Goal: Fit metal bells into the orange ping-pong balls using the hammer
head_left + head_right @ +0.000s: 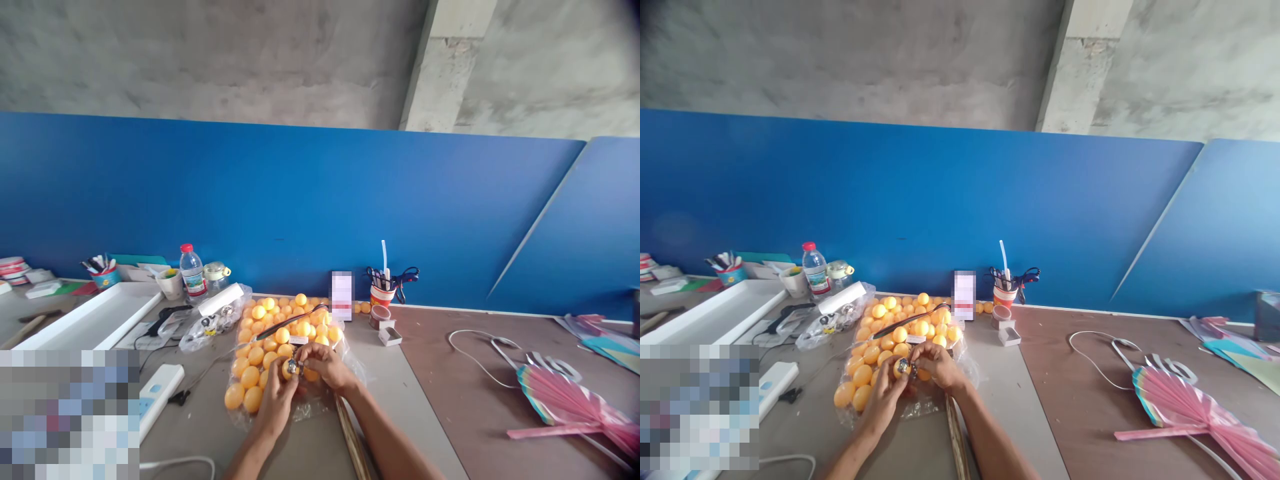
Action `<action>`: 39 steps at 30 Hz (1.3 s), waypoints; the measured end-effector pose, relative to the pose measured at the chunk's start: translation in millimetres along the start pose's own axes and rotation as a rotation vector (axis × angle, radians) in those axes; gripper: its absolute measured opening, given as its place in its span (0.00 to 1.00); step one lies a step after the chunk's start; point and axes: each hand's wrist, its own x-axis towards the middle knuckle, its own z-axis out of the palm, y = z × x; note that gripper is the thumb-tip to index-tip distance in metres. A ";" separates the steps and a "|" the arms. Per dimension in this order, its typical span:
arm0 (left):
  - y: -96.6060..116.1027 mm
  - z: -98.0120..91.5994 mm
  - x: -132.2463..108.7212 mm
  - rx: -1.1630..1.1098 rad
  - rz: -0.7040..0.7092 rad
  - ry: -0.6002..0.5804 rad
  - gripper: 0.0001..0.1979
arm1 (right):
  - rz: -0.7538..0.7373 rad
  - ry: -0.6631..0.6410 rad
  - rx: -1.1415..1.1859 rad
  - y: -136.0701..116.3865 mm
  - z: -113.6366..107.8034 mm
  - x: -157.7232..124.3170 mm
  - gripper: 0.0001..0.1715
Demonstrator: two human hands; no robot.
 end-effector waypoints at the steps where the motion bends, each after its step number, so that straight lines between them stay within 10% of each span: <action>1: -0.5 -0.8 0.7 0.023 0.023 0.026 0.27 | -0.005 -0.007 0.006 -0.5 0.2 0.0 0.18; 39: -22.7 -0.4 8.0 -0.067 0.013 0.017 0.25 | 0.042 -0.044 -0.128 5.5 -0.5 0.6 0.13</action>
